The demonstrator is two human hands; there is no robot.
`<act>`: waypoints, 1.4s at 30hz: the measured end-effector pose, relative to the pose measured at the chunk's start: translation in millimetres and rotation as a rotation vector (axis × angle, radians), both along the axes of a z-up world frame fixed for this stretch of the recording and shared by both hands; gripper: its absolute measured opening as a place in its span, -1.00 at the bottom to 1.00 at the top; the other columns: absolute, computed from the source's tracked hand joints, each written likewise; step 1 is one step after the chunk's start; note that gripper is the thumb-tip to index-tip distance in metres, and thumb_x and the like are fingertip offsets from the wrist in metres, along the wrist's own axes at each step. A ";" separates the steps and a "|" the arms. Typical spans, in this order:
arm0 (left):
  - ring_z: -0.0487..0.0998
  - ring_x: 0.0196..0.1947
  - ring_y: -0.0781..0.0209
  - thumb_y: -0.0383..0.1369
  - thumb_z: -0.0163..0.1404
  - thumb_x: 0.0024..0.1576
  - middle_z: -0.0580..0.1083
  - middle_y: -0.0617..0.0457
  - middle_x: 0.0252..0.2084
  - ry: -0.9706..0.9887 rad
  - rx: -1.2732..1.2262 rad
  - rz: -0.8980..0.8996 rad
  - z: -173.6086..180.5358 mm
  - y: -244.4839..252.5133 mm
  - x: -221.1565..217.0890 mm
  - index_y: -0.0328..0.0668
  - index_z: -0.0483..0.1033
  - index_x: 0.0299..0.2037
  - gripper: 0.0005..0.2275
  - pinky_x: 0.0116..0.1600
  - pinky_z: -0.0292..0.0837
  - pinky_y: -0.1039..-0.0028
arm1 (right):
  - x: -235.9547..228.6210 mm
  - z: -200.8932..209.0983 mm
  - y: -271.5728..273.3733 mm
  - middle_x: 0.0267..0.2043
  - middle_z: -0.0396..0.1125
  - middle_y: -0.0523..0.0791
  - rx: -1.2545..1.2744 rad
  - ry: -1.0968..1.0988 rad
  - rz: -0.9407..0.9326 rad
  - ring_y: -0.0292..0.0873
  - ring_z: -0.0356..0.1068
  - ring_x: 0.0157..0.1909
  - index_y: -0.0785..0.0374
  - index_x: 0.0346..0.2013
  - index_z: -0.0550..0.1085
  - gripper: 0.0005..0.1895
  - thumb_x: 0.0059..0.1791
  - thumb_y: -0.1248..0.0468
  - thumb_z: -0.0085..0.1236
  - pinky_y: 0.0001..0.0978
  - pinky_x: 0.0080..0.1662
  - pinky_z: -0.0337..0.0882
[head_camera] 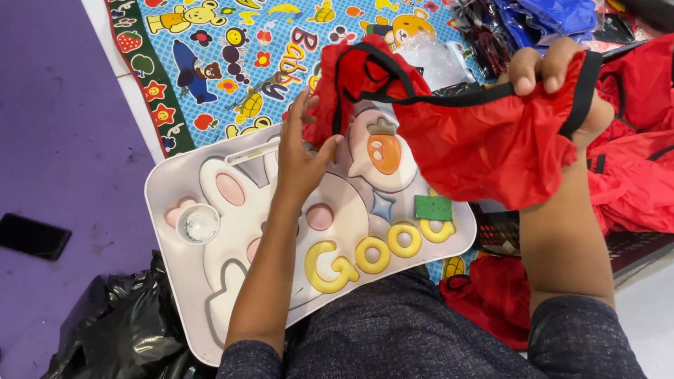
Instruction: The person prepares a red fabric item by hand and using shears; they spread the red item out, pull at a black elastic band, and use shears to trim a part of the red fabric.
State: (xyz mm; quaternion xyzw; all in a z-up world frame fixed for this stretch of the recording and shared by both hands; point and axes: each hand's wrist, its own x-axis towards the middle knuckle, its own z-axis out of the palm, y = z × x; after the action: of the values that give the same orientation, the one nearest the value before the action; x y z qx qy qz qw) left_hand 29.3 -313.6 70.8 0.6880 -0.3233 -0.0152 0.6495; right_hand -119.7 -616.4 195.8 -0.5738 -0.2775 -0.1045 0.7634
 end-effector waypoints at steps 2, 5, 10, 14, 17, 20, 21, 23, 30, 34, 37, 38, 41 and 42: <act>0.41 0.18 0.12 -0.37 0.18 0.17 0.37 -0.07 0.32 0.015 0.023 0.012 -5.1 -4.0 -2.3 0.04 0.14 0.41 -0.38 0.13 0.43 0.36 | -0.7 -0.7 3.7 -0.02 0.34 -0.23 0.011 -0.025 0.013 -0.26 0.38 -0.22 0.02 -0.12 0.37 -0.72 0.11 -0.04 0.20 -0.34 -0.02 0.45; 0.50 -0.12 0.26 -0.35 0.17 0.17 0.46 0.04 0.09 0.041 0.044 -0.010 -11.2 -13.2 -5.5 0.02 0.35 0.24 -0.57 -0.12 0.51 0.52 | 1.0 4.5 8.5 -0.02 0.35 -0.21 0.024 -0.053 0.079 -0.23 0.40 -0.19 0.04 -0.13 0.36 -0.70 0.10 -0.02 0.21 -0.25 0.01 0.47; 0.60 -0.40 0.15 -0.01 -0.14 0.25 0.59 -0.12 -0.29 0.562 -0.170 -0.457 -26.5 -32.0 -20.6 -0.33 0.56 -0.01 -0.53 -0.30 0.55 0.50 | -15.8 14.1 63.0 -0.16 0.42 -0.13 -0.004 -0.010 0.009 -0.05 0.50 -0.06 0.11 -0.25 0.41 -0.76 0.15 0.04 0.08 -0.19 0.10 0.63; 0.59 -0.04 0.03 0.09 -0.17 0.26 0.51 -0.12 0.05 1.076 -0.695 -0.787 -31.0 -33.9 -27.3 -0.24 0.36 0.27 -0.43 0.01 0.59 0.23 | -28.6 24.9 147.7 -0.19 0.41 0.06 -0.425 -0.010 0.088 0.14 0.52 -0.14 0.33 -0.29 0.40 -0.64 0.15 0.08 -0.11 -0.02 0.03 0.61; 0.53 0.20 -0.16 -0.21 -0.08 0.35 0.44 -0.26 0.26 0.987 -0.980 -0.620 -41.8 -34.7 -12.7 -0.25 0.28 0.38 -0.56 0.19 0.55 0.00 | -34.1 9.0 175.6 -0.26 0.38 0.13 -0.789 -0.184 0.078 0.24 0.48 -0.23 0.39 -0.38 0.39 -0.74 0.07 0.31 -0.25 0.08 -0.07 0.55; 0.53 0.20 -0.22 -0.36 -0.13 0.40 0.44 -0.31 0.25 0.793 -1.061 -0.467 -40.8 -14.6 7.3 -0.17 0.27 0.38 -0.65 0.24 0.53 -0.07 | -37.7 -17.9 173.6 -0.23 0.40 0.14 -0.914 -0.269 -0.099 0.33 0.48 -0.17 0.37 -0.40 0.44 -0.86 -0.14 0.51 -0.12 0.30 -0.01 0.46; 0.54 0.20 -0.20 -0.39 -0.14 0.41 0.46 -0.28 0.24 0.737 -1.071 -0.421 -35.2 -5.9 12.0 -0.14 0.26 0.38 -0.67 0.23 0.57 -0.03 | -38.1 -26.0 168.5 -0.17 0.41 0.14 -0.998 -0.290 -0.181 0.34 0.47 -0.10 0.34 -0.39 0.45 -0.79 -0.24 0.52 -0.11 0.37 0.10 0.39; 0.52 0.22 -0.21 -0.37 -0.16 0.42 0.44 -0.28 0.27 0.625 -1.090 -0.392 -21.4 9.1 17.2 -0.14 0.24 0.40 -0.66 0.27 0.54 -0.05 | -39.6 -34.7 157.6 -0.10 0.42 0.14 -0.999 -0.278 -0.235 0.35 0.46 -0.03 0.34 -0.40 0.47 -0.80 -0.22 0.52 -0.09 0.35 0.13 0.37; 0.61 0.10 -0.01 -0.27 -0.24 0.42 0.53 -0.16 0.10 0.365 -0.996 -0.207 -5.9 33.5 15.1 -0.15 0.29 0.31 -0.69 0.20 0.60 0.12 | -47.4 -73.2 132.4 0.06 0.39 0.12 -0.905 -0.216 -0.352 0.27 0.40 0.20 0.35 -0.20 0.59 -0.60 -0.05 0.23 -0.21 0.27 0.34 0.21; 0.65 -0.02 0.03 -0.23 -0.30 0.42 0.55 -0.14 0.02 0.313 -0.889 -0.142 5.9 40.9 8.0 -0.15 0.33 0.24 -0.70 0.17 0.61 0.17 | -46.9 -85.9 129.2 0.04 0.41 0.11 -0.874 -0.220 -0.400 0.25 0.41 0.19 0.35 -0.21 0.61 -0.53 0.08 0.09 -0.20 0.23 0.34 0.22; 0.64 -0.12 0.16 -0.21 -0.28 0.41 0.53 -0.05 -0.10 0.271 -0.821 -0.070 -15.2 40.6 15.1 -0.13 0.35 0.17 -0.72 0.12 0.60 0.34 | -46.7 -93.6 129.9 -0.03 0.46 0.07 -0.859 -0.186 -0.572 0.24 0.48 0.10 0.32 -0.36 0.59 -0.75 0.07 0.28 0.00 0.11 0.22 0.38; 0.64 -0.15 0.21 -0.21 -0.27 0.41 0.53 -0.01 -0.15 0.274 -0.811 -0.030 -15.9 40.9 15.0 -0.14 0.36 0.13 -0.74 0.10 0.61 0.38 | -45.9 -91.2 132.0 -0.07 0.47 0.05 -0.876 -0.178 -0.616 0.22 0.50 0.06 0.32 -0.33 0.60 -0.84 0.02 0.34 0.08 0.08 0.18 0.42; 0.65 -0.20 0.23 -0.25 -0.21 0.40 0.55 0.00 -0.23 0.281 -0.822 0.077 -20.9 37.3 16.9 -0.19 0.41 0.02 -0.78 0.02 0.64 0.36 | -46.4 -92.5 135.0 -0.12 0.48 0.01 -0.891 -0.164 -0.690 0.17 0.52 -0.02 0.32 -0.27 0.57 -0.91 -0.04 0.43 0.15 -0.01 0.09 0.49; 0.67 -0.22 0.19 -0.28 -0.16 0.39 0.57 -0.02 -0.26 0.285 -0.843 0.144 -23.1 35.6 17.8 -0.22 0.46 -0.06 -0.80 -0.03 0.67 0.31 | -46.8 -94.5 135.5 -0.14 0.47 0.00 -0.892 -0.156 -0.719 0.12 0.53 -0.07 0.32 -0.24 0.55 -0.88 -0.06 0.47 0.14 -0.06 0.04 0.51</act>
State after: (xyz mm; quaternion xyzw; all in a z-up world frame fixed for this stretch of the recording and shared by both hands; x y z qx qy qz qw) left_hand 47.1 -278.0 47.7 0.3753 -0.1597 0.0683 0.9105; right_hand -166.5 -481.0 101.4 -0.8889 -0.1376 -0.2724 0.3416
